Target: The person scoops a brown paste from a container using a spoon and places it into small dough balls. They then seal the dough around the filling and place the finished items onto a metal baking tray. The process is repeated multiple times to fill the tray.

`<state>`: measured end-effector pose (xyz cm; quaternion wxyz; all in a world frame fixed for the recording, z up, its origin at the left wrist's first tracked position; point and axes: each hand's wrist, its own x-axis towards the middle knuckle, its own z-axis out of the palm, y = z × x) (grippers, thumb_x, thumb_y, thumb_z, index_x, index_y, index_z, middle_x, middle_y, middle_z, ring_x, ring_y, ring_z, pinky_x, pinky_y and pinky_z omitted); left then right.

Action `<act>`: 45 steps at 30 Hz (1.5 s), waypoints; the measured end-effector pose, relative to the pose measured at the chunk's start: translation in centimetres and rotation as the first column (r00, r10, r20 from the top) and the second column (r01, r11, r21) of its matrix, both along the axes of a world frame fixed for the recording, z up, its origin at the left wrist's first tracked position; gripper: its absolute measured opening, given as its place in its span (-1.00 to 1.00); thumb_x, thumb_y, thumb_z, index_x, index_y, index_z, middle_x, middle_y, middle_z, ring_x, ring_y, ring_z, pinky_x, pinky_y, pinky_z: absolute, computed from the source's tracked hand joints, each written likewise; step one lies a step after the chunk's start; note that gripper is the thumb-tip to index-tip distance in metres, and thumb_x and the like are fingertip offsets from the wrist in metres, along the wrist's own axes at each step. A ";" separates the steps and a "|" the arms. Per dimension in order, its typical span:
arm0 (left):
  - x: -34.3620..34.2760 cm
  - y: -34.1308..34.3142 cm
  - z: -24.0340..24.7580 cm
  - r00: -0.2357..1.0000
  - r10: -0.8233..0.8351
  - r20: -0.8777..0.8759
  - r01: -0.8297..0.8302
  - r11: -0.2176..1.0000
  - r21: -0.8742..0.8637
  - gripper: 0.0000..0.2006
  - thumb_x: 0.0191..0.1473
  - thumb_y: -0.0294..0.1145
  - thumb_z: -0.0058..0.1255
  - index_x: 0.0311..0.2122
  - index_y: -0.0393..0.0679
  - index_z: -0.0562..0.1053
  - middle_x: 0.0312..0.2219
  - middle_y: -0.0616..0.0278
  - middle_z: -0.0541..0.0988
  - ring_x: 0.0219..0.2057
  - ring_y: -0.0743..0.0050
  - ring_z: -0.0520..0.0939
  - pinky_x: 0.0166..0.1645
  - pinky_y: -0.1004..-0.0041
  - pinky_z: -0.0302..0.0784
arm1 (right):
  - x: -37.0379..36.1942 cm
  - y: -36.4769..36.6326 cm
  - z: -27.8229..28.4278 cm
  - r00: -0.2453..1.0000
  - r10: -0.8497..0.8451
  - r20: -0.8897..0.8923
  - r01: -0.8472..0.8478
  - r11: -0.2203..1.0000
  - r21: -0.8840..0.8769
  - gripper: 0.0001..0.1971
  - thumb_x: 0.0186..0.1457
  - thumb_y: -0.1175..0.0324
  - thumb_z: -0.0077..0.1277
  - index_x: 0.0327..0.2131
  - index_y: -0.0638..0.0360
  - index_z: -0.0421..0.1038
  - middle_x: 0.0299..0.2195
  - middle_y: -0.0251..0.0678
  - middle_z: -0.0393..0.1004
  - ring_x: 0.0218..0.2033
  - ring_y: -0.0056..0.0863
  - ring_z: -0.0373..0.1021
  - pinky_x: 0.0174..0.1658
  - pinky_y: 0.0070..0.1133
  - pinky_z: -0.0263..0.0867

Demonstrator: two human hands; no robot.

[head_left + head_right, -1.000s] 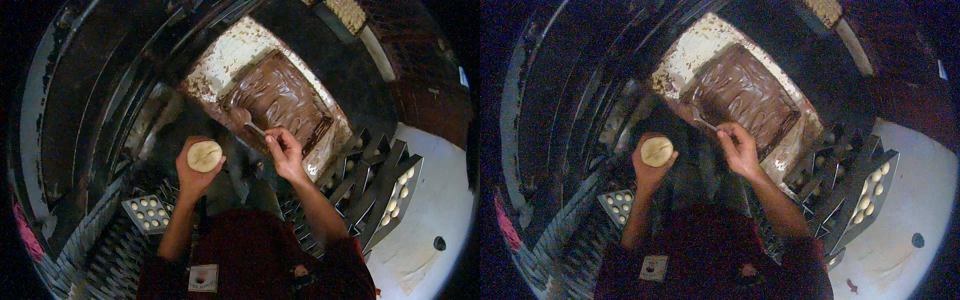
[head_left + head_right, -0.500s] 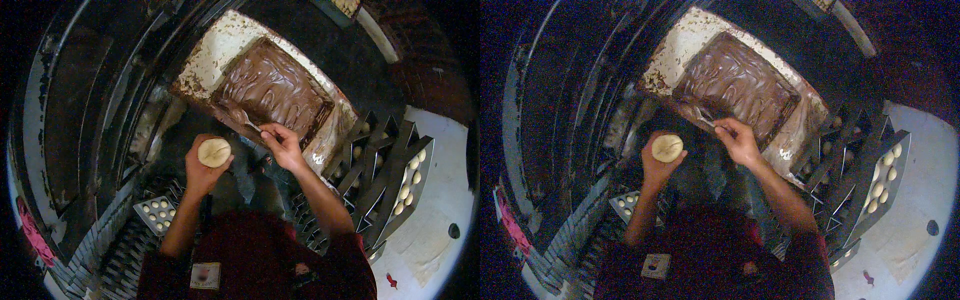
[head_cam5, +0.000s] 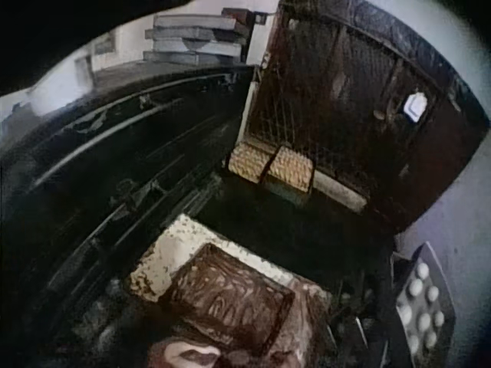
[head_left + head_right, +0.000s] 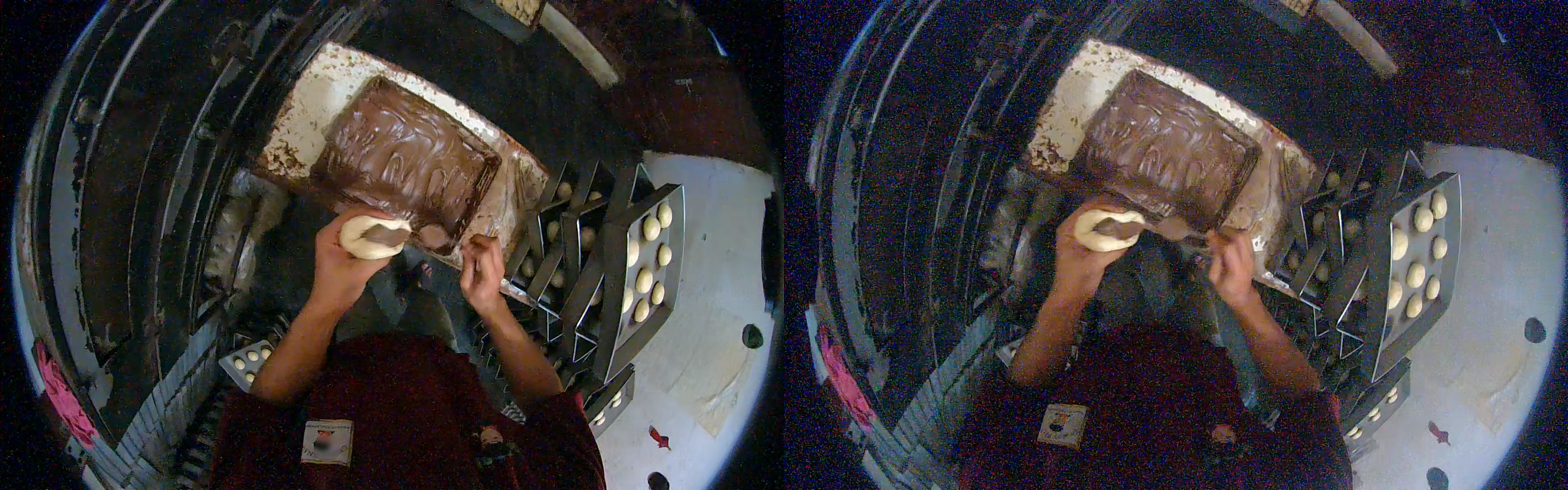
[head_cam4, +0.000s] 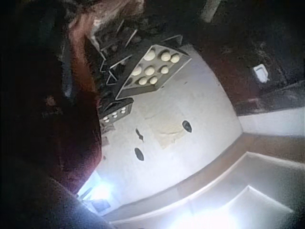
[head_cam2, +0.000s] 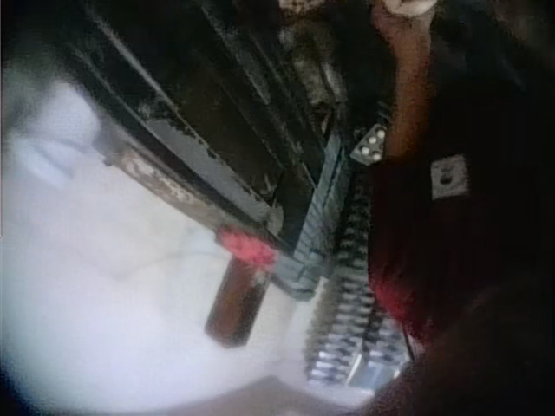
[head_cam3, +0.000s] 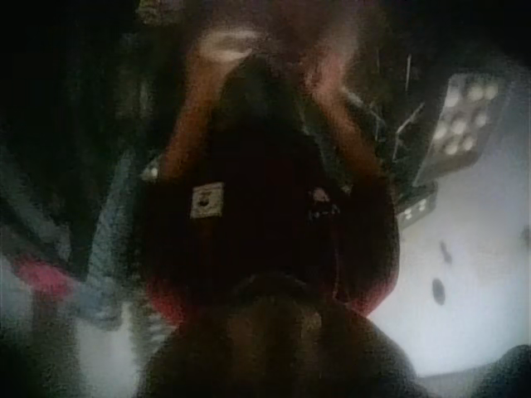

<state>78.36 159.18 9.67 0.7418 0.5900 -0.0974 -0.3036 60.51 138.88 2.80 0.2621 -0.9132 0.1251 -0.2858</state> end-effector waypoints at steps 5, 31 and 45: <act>-1.3 -0.6 -0.7 0.971 -0.130 0.202 0.103 0.985 0.138 -0.53 -0.21 -0.58 0.45 -0.11 -0.23 0.55 -0.11 0.16 0.59 -0.08 0.39 0.63 0.05 0.42 0.55 | -8.7 -5.5 -15.0 0.840 -0.484 -0.244 0.498 0.867 -0.006 -0.87 0.15 0.53 0.15 -0.20 0.28 0.51 -0.24 -0.13 0.53 -0.16 -0.22 0.48 0.00 -0.39 0.34; -31.9 -16.5 16.8 0.205 -0.267 0.942 0.567 0.817 0.109 -0.56 -0.17 -0.51 0.29 -0.06 -0.21 0.62 0.18 -0.09 0.49 0.05 0.09 0.67 0.07 0.25 0.55 | -30.2 0.0 23.2 0.791 -0.465 0.398 0.226 0.826 0.516 -0.77 -0.16 0.52 0.42 -0.37 0.16 0.60 -0.29 -0.25 0.48 -0.24 -0.39 0.45 -0.23 -0.51 0.42; -28.3 -0.3 16.2 0.217 -0.188 0.958 0.660 0.751 -0.002 -0.46 -0.14 -0.47 0.25 0.06 -0.28 0.54 0.19 -0.11 0.48 0.07 -0.02 0.64 0.04 0.27 0.57 | -26.2 19.0 25.6 0.786 -0.523 0.328 0.426 0.844 0.326 -0.83 -0.11 0.49 0.37 -0.40 0.18 0.58 -0.27 -0.23 0.44 -0.21 -0.35 0.46 -0.18 -0.48 0.45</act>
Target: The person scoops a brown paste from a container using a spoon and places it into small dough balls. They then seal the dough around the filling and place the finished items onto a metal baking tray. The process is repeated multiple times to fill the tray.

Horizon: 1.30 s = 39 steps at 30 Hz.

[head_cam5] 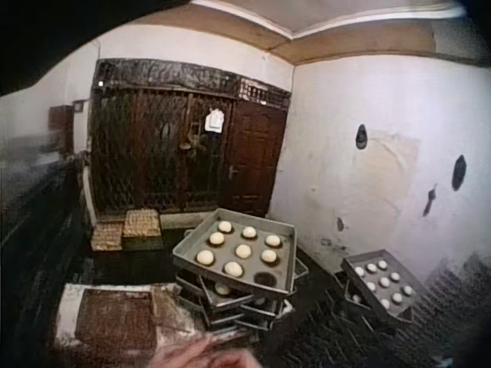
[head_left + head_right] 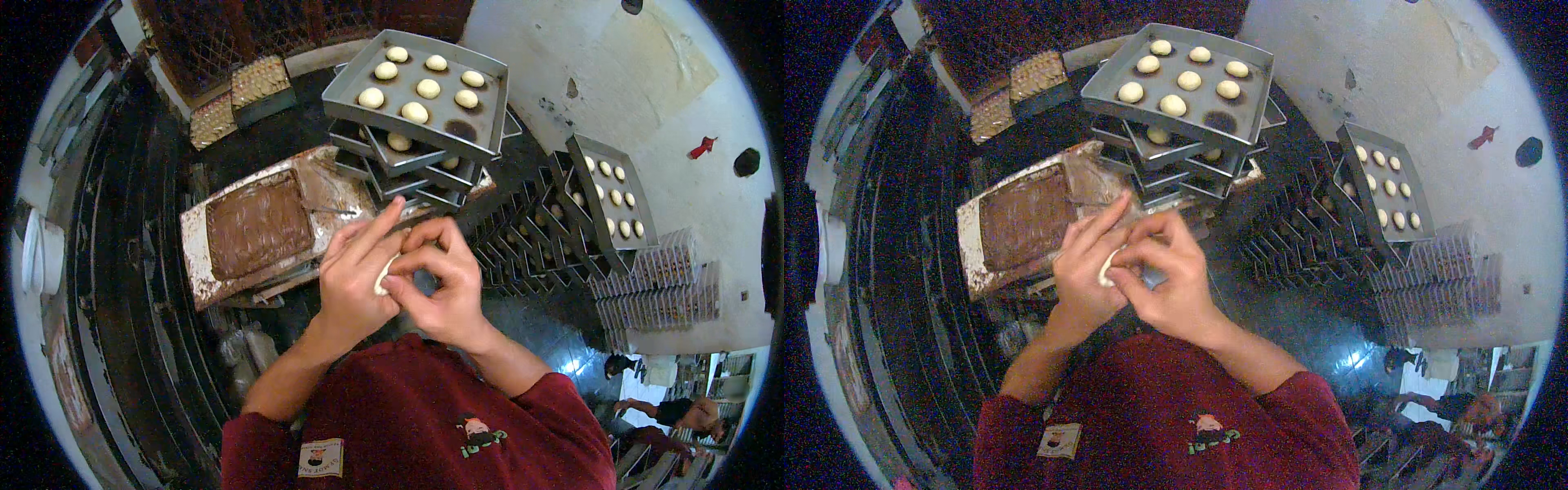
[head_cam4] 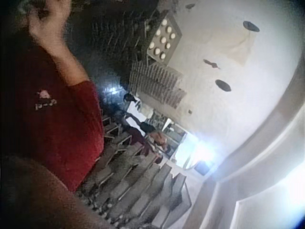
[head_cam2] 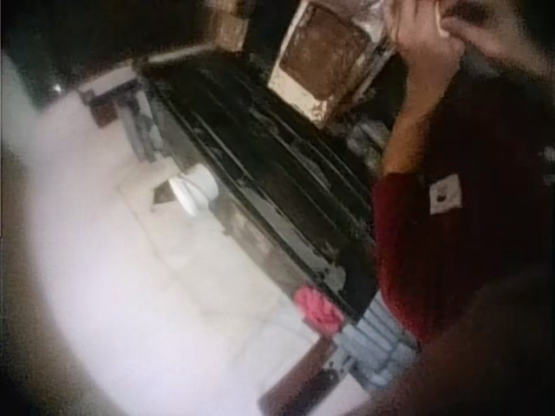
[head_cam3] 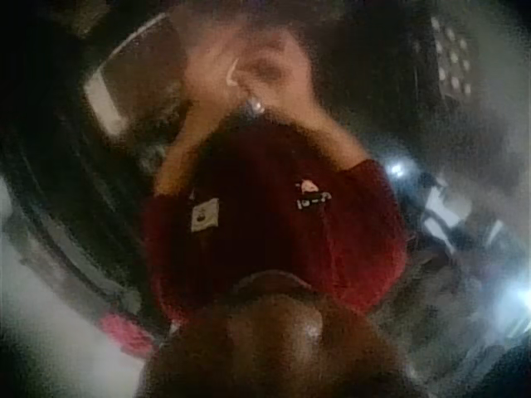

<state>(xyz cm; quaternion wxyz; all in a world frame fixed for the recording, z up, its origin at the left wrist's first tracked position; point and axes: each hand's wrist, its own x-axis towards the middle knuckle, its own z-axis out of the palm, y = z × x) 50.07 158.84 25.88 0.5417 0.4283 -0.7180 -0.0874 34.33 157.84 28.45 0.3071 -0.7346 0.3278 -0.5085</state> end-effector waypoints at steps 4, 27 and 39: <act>0.1 4.0 1.3 0.999 0.003 0.033 -0.004 1.000 0.026 -0.60 -0.10 -0.36 0.28 -0.10 -0.30 0.59 0.01 -0.07 0.58 -0.03 -0.03 0.63 0.04 0.16 0.51 | -0.3 3.4 0.7 0.995 0.091 -0.039 -0.088 0.994 0.067 -0.79 -0.20 0.48 0.43 -0.42 0.20 0.62 -0.31 -0.26 0.42 -0.23 -0.40 0.41 -0.19 -0.51 0.36; -20.0 1.1 4.7 0.894 -0.303 -0.331 0.331 0.943 0.029 -0.63 0.16 -0.17 0.12 -0.03 -0.18 0.62 -0.06 -0.14 0.61 0.16 -0.06 0.48 0.29 0.05 0.16 | -10.9 4.4 -1.7 0.394 -0.173 0.903 0.088 0.985 0.150 -0.71 0.38 0.33 -0.18 0.04 0.31 0.32 0.17 0.13 0.33 0.28 0.07 0.25 0.32 -0.13 0.20; -31.4 -8.6 2.5 0.805 -0.572 -0.159 0.593 0.773 0.225 -0.17 -0.21 -0.12 0.50 0.23 -0.07 0.44 0.38 -0.10 0.14 0.41 -0.12 0.13 0.35 -0.02 0.17 | -27.1 -1.3 -5.3 0.306 -0.184 0.934 -0.256 0.929 0.267 -0.67 0.38 0.26 -0.13 -0.13 0.43 0.43 -0.04 0.16 0.51 0.04 0.01 0.48 0.13 -0.20 0.43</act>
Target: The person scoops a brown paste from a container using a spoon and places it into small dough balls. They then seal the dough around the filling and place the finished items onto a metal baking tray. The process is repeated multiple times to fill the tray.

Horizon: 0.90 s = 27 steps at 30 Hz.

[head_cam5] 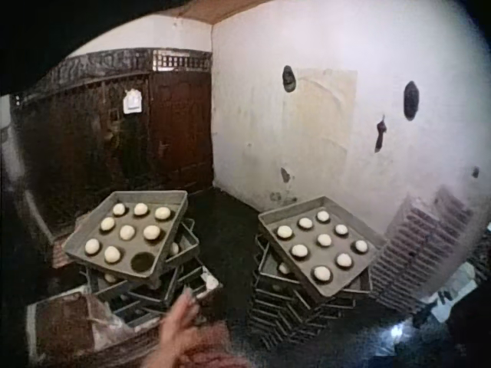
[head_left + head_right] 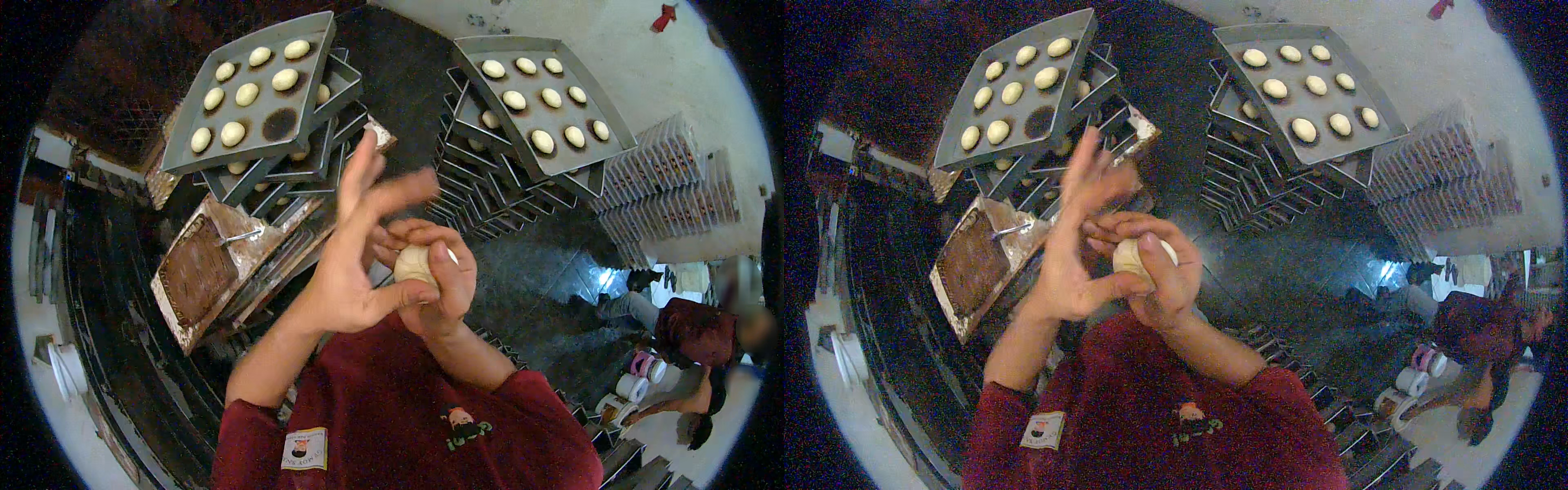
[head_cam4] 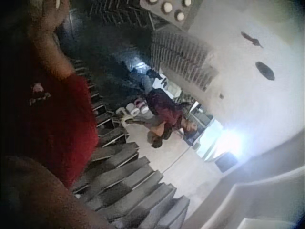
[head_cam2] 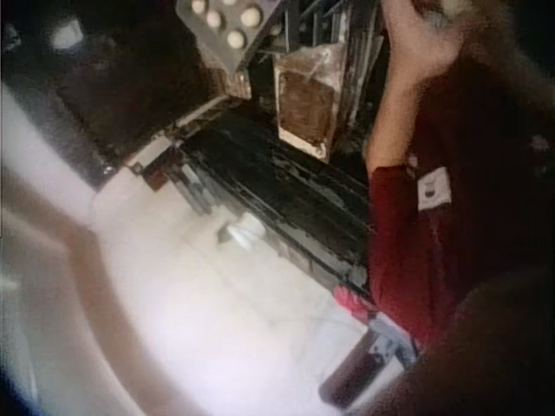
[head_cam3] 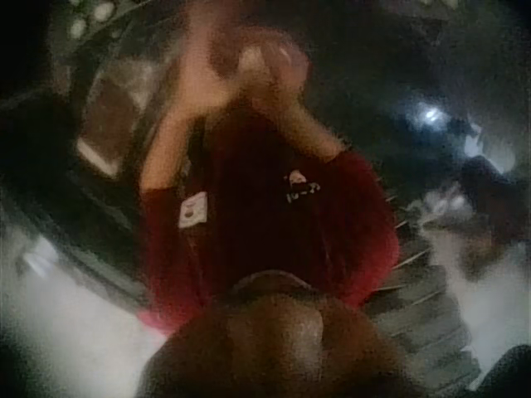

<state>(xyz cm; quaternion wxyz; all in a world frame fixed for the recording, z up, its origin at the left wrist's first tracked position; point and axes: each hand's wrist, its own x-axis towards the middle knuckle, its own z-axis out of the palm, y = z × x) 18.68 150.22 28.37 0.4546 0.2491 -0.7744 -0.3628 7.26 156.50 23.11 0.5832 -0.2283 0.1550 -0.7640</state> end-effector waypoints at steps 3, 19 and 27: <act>-1.2 -2.1 -0.9 0.966 -0.255 -0.047 0.244 0.831 0.500 0.23 -0.24 -0.11 0.51 0.47 -0.07 -0.05 0.45 -0.07 -0.08 0.47 -0.06 -0.07 0.43 -0.02 -0.02 | -1.4 -1.8 -2.2 1.000 0.024 0.008 -0.021 0.963 -0.268 -0.66 0.38 0.23 -0.10 -0.11 0.42 0.42 -0.03 0.23 0.47 0.07 0.17 0.44 0.13 -0.05 0.43; 9.4 -13.2 -5.2 0.729 -0.279 -0.625 0.683 0.356 0.638 -0.03 -0.09 -0.40 0.42 0.41 -0.12 0.13 0.09 0.23 0.46 0.13 0.44 0.46 0.19 0.39 0.37 | 8.0 -12.9 -3.7 0.988 0.116 0.105 -0.115 0.993 -0.016 -0.70 0.32 0.14 -0.04 -0.19 0.22 0.41 -0.05 0.00 0.44 0.07 0.01 0.36 0.11 -0.09 0.32; 18.2 -19.1 -5.6 0.854 -0.197 -0.481 0.483 0.642 0.595 -0.16 -0.03 -0.45 0.35 0.34 -0.26 0.17 0.27 0.00 0.32 0.26 0.26 0.39 0.26 0.28 0.36 | 17.4 -19.0 -2.3 0.986 0.167 -0.009 -0.167 0.985 0.036 -0.70 0.30 0.12 -0.03 -0.19 0.21 0.39 -0.12 -0.07 0.44 0.00 -0.09 0.37 0.09 -0.20 0.30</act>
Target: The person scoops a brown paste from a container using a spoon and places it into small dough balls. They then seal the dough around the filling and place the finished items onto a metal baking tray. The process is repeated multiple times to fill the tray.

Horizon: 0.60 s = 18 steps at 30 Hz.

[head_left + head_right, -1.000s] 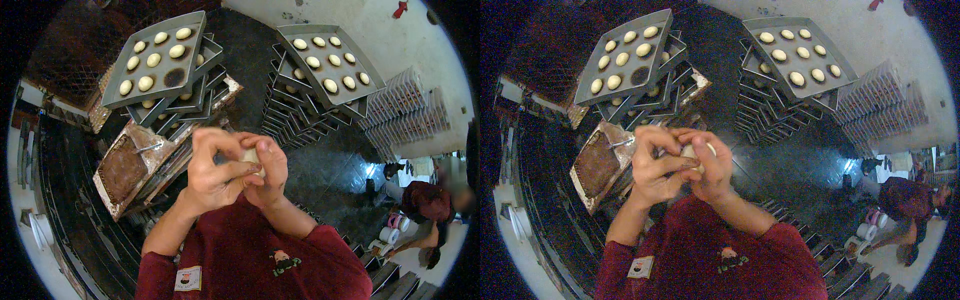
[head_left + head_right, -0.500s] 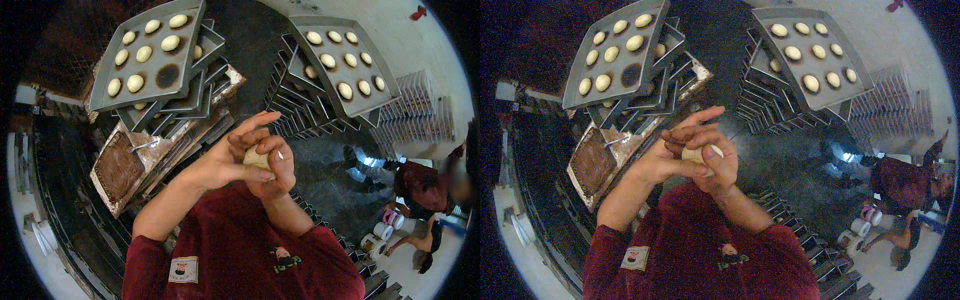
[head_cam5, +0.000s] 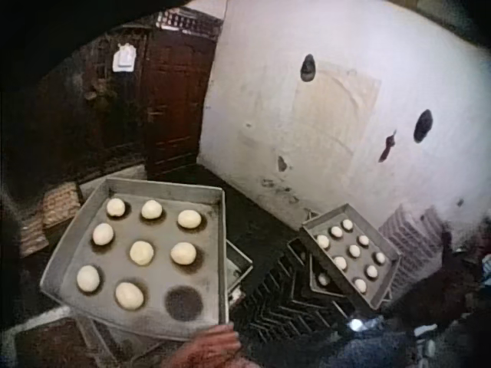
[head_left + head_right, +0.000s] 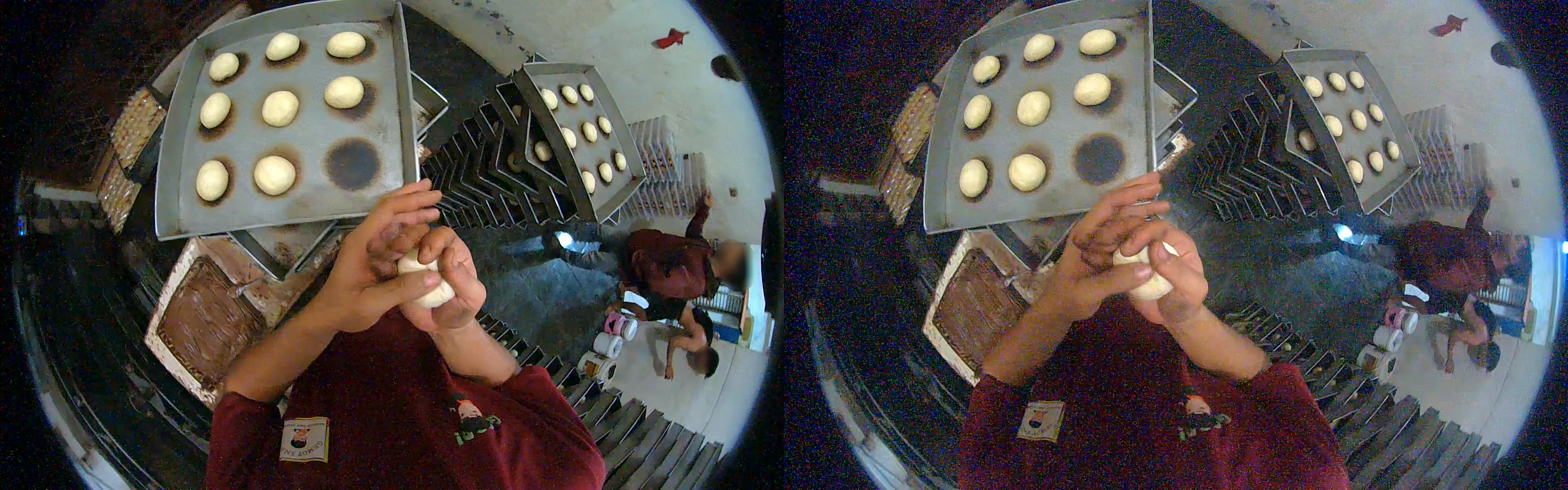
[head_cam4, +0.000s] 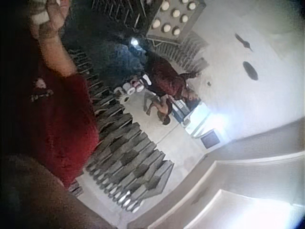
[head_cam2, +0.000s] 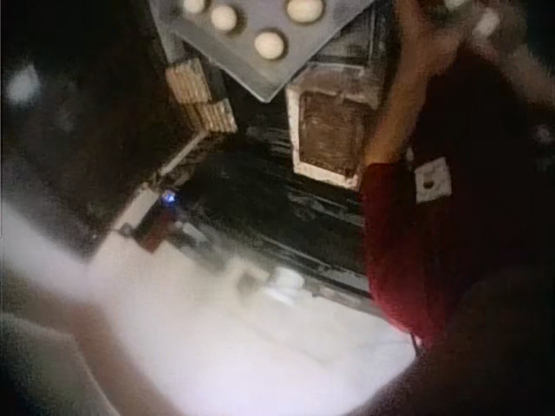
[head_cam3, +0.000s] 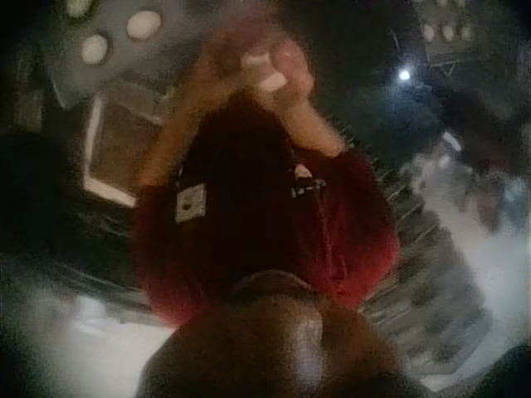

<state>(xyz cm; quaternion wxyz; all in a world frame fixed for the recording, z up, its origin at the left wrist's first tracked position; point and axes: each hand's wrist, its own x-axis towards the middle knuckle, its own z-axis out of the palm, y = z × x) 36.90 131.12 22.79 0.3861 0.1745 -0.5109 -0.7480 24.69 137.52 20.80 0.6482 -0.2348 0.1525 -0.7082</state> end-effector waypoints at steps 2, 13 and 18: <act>2.2 -1.1 0.1 0.984 0.171 0.040 -0.166 0.980 -0.114 -0.19 -0.02 -0.43 0.33 0.32 -0.26 0.20 0.27 0.00 0.31 0.26 0.24 0.39 0.25 0.28 0.37 | 2.3 -1.3 0.5 0.998 -0.053 0.036 0.052 0.998 0.036 -0.71 0.32 0.14 -0.04 -0.19 0.22 0.40 -0.09 -0.05 0.45 0.03 -0.06 0.37 0.10 -0.19 0.30; 14.5 -9.4 -3.0 0.747 0.633 0.202 -0.568 0.766 -0.299 -0.47 0.03 -0.40 0.24 0.12 -0.23 0.39 0.19 -0.01 0.38 0.18 0.24 0.44 0.19 0.26 0.39 | 2.5 -8.4 0.2 0.530 -0.222 -0.819 0.429 0.903 0.032 -0.71 0.34 0.35 -0.06 -0.08 0.42 0.49 0.06 0.10 0.50 0.11 -0.12 0.46 0.24 -0.26 0.33; 14.1 -9.7 -2.6 0.823 0.545 0.161 -0.497 0.827 -0.262 -0.46 0.01 -0.41 0.24 0.12 -0.29 0.41 0.17 -0.08 0.39 0.17 0.17 0.45 0.22 0.24 0.37 | 1.2 -16.8 -1.5 -0.456 -0.301 -0.837 -0.292 0.940 -0.178 -0.57 0.28 0.34 0.05 0.13 0.42 0.37 0.23 0.10 0.34 0.31 -0.03 0.24 0.29 -0.24 0.26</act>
